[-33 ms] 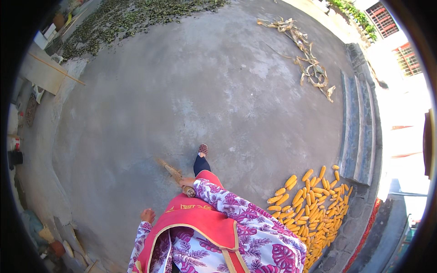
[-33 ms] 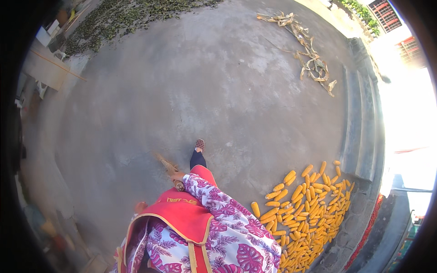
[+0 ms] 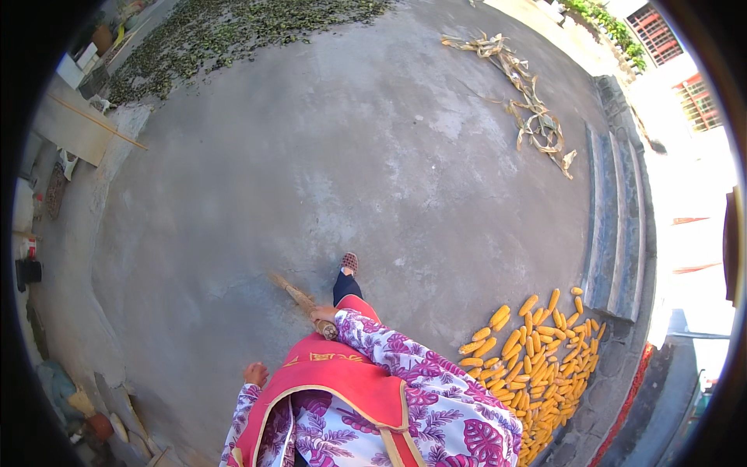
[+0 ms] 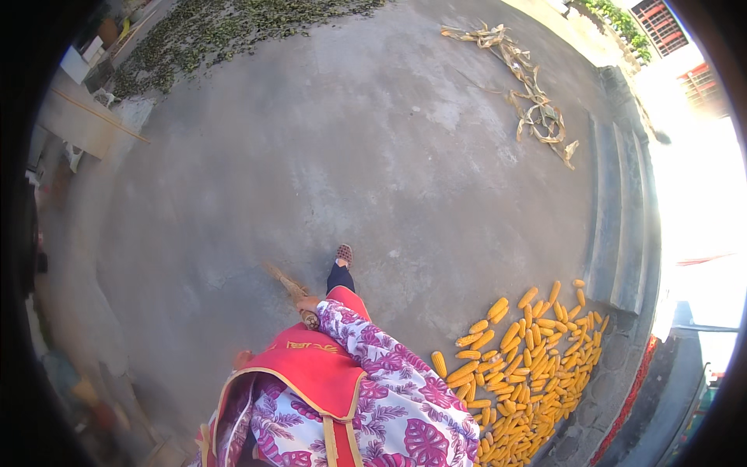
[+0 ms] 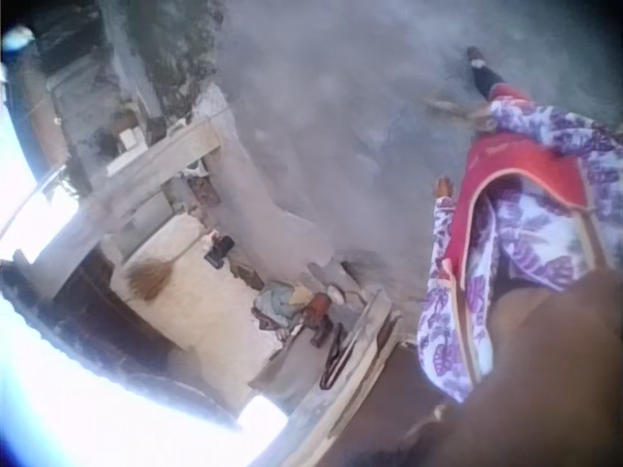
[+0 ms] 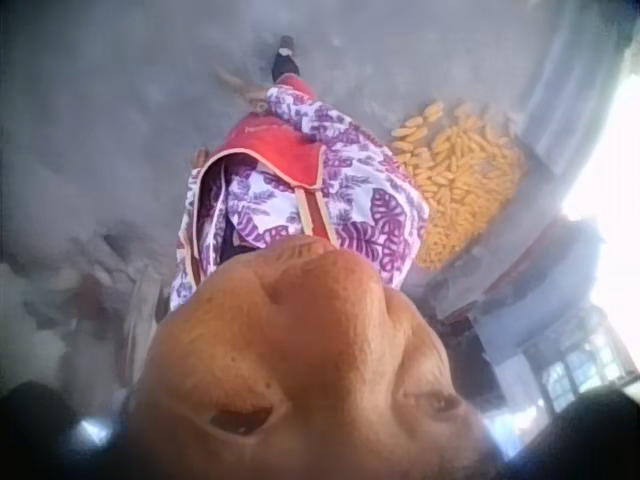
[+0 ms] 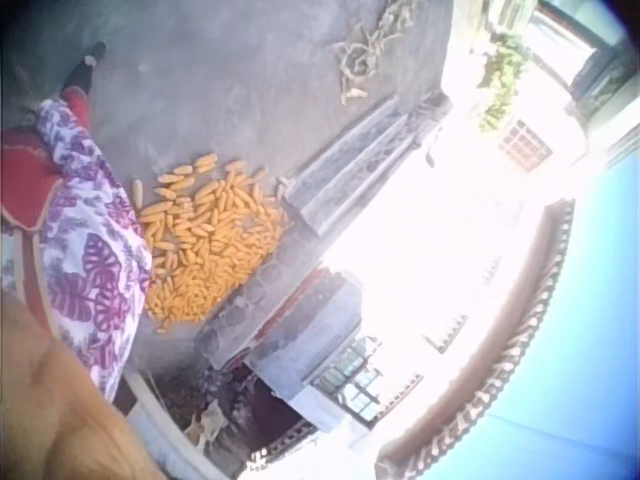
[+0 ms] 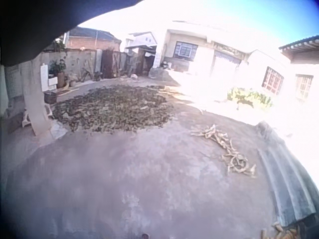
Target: The person sweeps dried leaves and husks across a concrete surface using a broom, walks past piles of corn, and then lifts a large wicker basket filled with walnuts.
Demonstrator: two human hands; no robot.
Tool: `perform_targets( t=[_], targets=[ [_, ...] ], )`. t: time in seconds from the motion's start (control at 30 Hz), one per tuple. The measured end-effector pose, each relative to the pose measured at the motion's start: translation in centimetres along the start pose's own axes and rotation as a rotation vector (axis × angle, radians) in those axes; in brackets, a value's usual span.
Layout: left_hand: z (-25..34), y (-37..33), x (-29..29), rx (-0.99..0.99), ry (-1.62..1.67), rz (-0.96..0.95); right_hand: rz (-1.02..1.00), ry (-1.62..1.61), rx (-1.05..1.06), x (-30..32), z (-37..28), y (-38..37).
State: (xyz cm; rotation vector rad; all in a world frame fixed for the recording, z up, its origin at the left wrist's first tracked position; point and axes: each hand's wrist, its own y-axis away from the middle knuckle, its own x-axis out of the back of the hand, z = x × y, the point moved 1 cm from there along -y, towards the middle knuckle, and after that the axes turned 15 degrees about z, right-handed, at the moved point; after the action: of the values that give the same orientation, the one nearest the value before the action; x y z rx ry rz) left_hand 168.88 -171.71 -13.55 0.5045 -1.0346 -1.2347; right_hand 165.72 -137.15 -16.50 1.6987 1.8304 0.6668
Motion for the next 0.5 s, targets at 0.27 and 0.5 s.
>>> perform_targets(
  t=[0.27, 0.5],
  targets=[
    [13.1, 1.5, -7.0, 0.043, 0.002, -0.056, 0.349, -0.612, -0.423, 20.4, -12.6, -2.4],
    [21.2, 1.4, -11.7, 0.008, -0.083, -0.099, 0.859, -0.267, -0.077, 30.1, -16.3, -10.3]
  ],
)
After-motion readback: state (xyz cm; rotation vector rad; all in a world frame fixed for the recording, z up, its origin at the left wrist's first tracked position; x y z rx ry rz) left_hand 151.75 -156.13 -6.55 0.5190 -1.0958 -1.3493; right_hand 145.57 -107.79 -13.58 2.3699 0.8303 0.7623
